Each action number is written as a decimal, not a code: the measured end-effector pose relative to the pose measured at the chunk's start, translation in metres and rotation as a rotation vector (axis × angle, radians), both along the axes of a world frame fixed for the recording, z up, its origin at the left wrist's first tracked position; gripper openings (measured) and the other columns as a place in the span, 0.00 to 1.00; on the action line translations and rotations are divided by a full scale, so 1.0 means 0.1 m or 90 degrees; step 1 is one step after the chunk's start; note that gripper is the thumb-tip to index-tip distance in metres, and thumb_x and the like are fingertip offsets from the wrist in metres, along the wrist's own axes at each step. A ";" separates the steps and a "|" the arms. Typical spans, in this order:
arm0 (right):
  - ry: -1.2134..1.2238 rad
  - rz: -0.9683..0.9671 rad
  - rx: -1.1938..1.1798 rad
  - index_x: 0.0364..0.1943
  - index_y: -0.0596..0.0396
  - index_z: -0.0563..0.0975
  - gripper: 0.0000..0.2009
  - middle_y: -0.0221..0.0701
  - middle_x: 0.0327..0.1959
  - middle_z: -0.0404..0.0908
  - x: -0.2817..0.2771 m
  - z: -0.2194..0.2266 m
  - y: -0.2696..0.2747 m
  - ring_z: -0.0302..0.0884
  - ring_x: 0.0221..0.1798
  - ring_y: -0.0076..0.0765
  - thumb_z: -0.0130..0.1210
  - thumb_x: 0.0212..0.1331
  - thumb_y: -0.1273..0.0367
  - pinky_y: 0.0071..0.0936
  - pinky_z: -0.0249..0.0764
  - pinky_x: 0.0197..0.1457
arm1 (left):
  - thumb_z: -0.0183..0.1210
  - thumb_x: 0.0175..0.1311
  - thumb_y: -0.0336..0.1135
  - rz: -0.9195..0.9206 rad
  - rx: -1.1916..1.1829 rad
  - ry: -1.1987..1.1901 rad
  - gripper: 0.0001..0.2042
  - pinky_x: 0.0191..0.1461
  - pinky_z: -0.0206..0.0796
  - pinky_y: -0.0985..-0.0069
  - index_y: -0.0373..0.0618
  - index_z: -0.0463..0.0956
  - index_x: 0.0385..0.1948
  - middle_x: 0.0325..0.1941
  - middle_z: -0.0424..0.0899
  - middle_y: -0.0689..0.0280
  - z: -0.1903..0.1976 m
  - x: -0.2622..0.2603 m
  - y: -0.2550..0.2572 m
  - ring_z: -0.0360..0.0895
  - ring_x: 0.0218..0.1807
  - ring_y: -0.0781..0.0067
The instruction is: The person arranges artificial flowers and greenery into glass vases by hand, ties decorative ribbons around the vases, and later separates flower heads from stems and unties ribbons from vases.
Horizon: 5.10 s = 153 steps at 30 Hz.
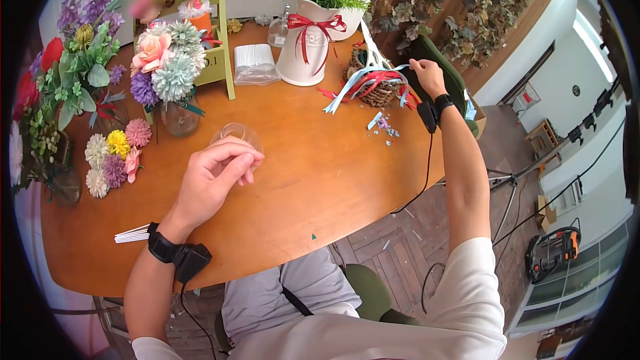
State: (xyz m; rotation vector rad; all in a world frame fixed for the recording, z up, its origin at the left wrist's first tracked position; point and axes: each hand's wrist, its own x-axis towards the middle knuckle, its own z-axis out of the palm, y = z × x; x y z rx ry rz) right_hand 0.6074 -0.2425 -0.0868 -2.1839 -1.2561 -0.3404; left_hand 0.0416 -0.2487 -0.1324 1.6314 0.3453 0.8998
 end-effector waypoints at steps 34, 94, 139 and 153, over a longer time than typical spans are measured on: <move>0.240 0.687 -0.208 0.66 0.63 0.67 0.43 0.45 0.62 0.76 -3.46 -0.41 0.22 0.76 0.64 0.42 0.73 0.50 0.53 0.36 0.71 0.68 | 0.53 0.77 0.40 0.603 0.211 -0.327 0.11 0.33 0.55 0.85 0.44 0.69 0.51 0.37 0.69 0.74 -0.05 -0.34 0.67 0.61 0.32 0.89; 0.395 0.732 0.064 0.70 0.61 0.63 0.39 0.38 0.66 0.74 -3.36 -0.43 0.08 0.71 0.68 0.33 0.71 0.54 0.68 0.32 0.66 0.72 | 0.72 0.55 0.48 0.296 0.248 0.138 0.27 0.64 0.66 0.60 0.39 0.78 0.51 0.58 0.78 0.51 -0.23 0.03 0.26 0.75 0.59 0.51; 0.034 0.705 0.261 0.40 0.56 0.85 0.09 0.27 0.34 0.84 -3.78 0.88 0.01 0.79 0.36 0.23 0.66 0.61 0.67 0.23 0.72 0.37 | 0.36 0.73 0.69 0.493 0.289 -0.095 0.41 0.78 0.45 0.62 0.40 0.51 0.74 0.72 0.57 0.53 -0.21 -0.26 0.53 0.55 0.74 0.59; -0.122 0.672 0.175 0.40 0.59 0.83 0.10 0.33 0.30 0.83 -3.76 1.05 0.05 0.76 0.29 0.30 0.65 0.59 0.67 0.27 0.74 0.36 | 0.41 0.78 0.53 0.492 0.325 -0.092 0.30 0.74 0.53 0.63 0.36 0.58 0.69 0.67 0.61 0.54 -0.16 -0.24 0.51 0.62 0.69 0.59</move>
